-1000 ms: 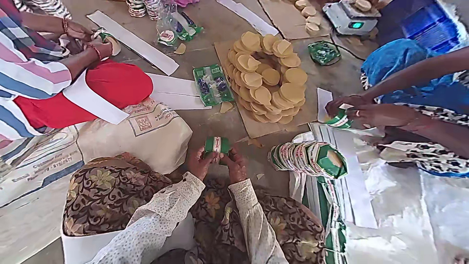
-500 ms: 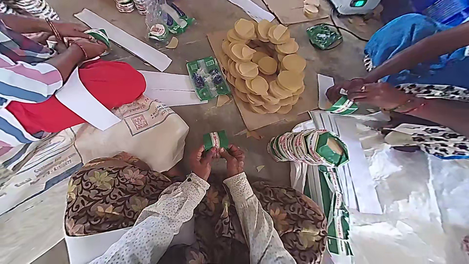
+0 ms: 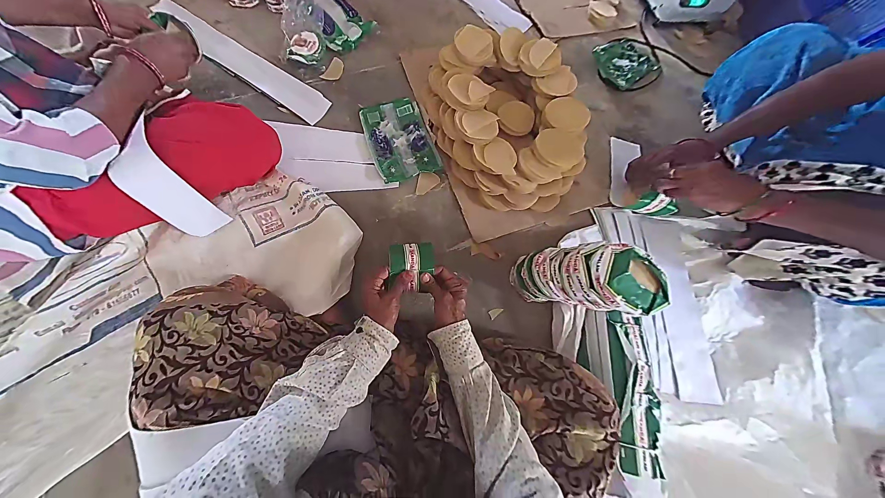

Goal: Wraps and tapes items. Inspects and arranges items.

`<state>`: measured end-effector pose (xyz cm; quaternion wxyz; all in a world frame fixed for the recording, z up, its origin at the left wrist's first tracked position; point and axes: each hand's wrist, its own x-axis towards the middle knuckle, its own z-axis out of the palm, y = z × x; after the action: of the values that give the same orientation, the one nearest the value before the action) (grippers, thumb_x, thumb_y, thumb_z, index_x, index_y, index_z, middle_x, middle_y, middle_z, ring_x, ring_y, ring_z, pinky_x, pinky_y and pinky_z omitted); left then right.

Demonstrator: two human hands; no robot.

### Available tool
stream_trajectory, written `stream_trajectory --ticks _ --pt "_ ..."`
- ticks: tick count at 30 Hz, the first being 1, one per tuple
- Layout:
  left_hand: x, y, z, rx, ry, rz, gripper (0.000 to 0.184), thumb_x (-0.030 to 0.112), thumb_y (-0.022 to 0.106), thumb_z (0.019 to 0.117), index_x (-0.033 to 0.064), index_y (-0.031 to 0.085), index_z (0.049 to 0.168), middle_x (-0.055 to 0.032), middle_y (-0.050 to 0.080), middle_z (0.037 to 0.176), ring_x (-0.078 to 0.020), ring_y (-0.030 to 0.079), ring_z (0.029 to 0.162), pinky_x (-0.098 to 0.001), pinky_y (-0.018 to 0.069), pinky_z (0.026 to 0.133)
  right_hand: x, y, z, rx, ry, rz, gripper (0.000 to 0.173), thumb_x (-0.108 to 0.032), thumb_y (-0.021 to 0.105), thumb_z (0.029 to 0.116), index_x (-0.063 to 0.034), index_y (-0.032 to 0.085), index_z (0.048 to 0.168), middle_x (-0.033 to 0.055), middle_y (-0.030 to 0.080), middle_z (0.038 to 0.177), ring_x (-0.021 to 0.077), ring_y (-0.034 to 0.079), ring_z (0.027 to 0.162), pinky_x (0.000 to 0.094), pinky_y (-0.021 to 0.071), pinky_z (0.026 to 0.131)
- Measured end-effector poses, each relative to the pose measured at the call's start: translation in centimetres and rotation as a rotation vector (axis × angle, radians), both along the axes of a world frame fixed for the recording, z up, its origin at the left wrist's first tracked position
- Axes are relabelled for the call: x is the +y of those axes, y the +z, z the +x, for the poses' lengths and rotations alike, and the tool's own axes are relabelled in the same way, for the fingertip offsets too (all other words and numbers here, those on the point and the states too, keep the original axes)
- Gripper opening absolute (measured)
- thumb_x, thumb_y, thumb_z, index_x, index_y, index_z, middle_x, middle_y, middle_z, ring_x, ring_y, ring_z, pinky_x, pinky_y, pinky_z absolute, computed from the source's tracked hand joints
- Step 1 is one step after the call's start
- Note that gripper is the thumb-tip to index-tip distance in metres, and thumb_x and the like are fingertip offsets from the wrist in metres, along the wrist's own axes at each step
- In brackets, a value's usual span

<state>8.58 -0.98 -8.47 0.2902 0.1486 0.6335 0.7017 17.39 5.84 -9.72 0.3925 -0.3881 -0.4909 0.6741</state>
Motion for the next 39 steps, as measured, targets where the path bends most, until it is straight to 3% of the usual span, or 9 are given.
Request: stream_trajectory --ticks 3,5,10,14,17,22,26,32,39 --pt "-0.2 -0.1 -0.2 -0.010 -0.032 0.004 0.017 -0.002 0.070 0.0873 -0.0077 0.069 0.104 -0.0065 0.073 0.095 -0.0041 0.069 0.091 -0.0220 0.0570 0.087 0.0 0.0 -0.2 0.006 0.001 0.015 0.007 0.004 0.064 0.0875 -0.0011 0.068 0.089 -0.0032 0.070 0.073 0.0031 0.067 0.068 0.0219 0.0578 0.067" --pt "0.0 -0.2 0.0 0.008 -0.023 0.019 0.017 -0.005 0.071 0.0858 -0.0078 0.069 0.102 -0.0064 0.073 0.093 -0.0045 0.069 0.089 -0.0222 0.0576 0.085 0.0 0.2 -0.2 0.002 -0.002 0.020 0.011 0.006 0.067 0.0839 0.0026 0.069 0.095 0.0005 0.073 0.078 0.0060 0.069 0.070 0.0240 0.0599 0.069" --pt "0.1 -0.6 0.3 0.023 -0.017 0.045 0.011 -0.006 0.068 0.0865 -0.0075 0.069 0.098 -0.0042 0.073 0.087 -0.0040 0.070 0.082 -0.0221 0.0595 0.080 0.1 -0.1 -0.1 -0.030 0.017 0.057 0.009 0.007 0.064 0.0844 -0.0004 0.069 0.088 -0.0026 0.071 0.074 0.0036 0.068 0.069 0.0234 0.0590 0.069" --pt "0.0 -0.6 0.1 0.062 -0.030 0.033 0.014 0.000 0.067 0.0909 -0.0090 0.068 0.102 -0.0053 0.073 0.091 -0.0028 0.069 0.087 -0.0214 0.0581 0.084 0.2 0.0 -0.2 -0.070 0.031 0.072 0.005 0.003 0.065 0.0875 0.0007 0.068 0.091 -0.0018 0.070 0.075 0.0036 0.067 0.069 0.0235 0.0587 0.070" --pt "-0.3 -0.7 0.2 0.097 -0.052 0.035 0.019 0.002 0.066 0.0915 -0.0097 0.068 0.106 -0.0070 0.073 0.097 -0.0035 0.069 0.093 -0.0218 0.0566 0.089 0.1 -0.1 0.0 -0.067 0.010 0.079 0.009 0.000 0.071 0.0823 0.0007 0.069 0.091 -0.0014 0.071 0.076 0.0036 0.068 0.070 0.0229 0.0589 0.070" --pt "0.0 -1.3 0.1 0.138 -0.074 0.025 0.010 -0.001 0.069 0.0880 -0.0077 0.070 0.096 -0.0052 0.073 0.091 -0.0027 0.068 0.089 -0.0213 0.0564 0.087 0.4 -0.3 0.2 -0.049 0.000 0.050 0.008 0.007 0.067 0.0835 0.0004 0.068 0.087 -0.0018 0.071 0.073 0.0033 0.068 0.068 0.0227 0.0590 0.068" --pt "0.3 -1.3 0.2 0.114 -0.089 0.046 0.012 -0.001 0.069 0.0878 -0.0083 0.070 0.098 -0.0064 0.073 0.091 -0.0030 0.069 0.089 -0.0215 0.0567 0.087 1.0 0.2 0.7 -0.038 0.065 0.001 0.009 0.006 0.063 0.0872 0.0017 0.068 0.094 -0.0009 0.072 0.077 0.0038 0.068 0.072 0.0229 0.0592 0.072" --pt "0.0 -1.4 0.3 0.132 -0.089 0.032 0.016 -0.001 0.070 0.0875 -0.0090 0.070 0.101 -0.0071 0.074 0.093 -0.0023 0.070 0.090 -0.0204 0.0567 0.088 0.8 0.2 0.5 -0.055 0.052 0.025 0.011 0.007 0.068 0.0828 0.0014 0.069 0.092 -0.0008 0.072 0.077 0.0034 0.069 0.072 0.0229 0.0594 0.073" --pt "0.3 -1.6 0.1 0.111 -0.099 0.018 0.016 0.002 0.070 0.0883 -0.0078 0.070 0.100 -0.0060 0.074 0.089 -0.0017 0.069 0.086 -0.0203 0.0566 0.085 1.1 0.0 0.7 -0.149 0.085 0.065 0.018 -0.004 0.071 0.0837 0.0027 0.069 0.100 -0.0001 0.073 0.081 0.0030 0.070 0.075 0.0228 0.0598 0.074"
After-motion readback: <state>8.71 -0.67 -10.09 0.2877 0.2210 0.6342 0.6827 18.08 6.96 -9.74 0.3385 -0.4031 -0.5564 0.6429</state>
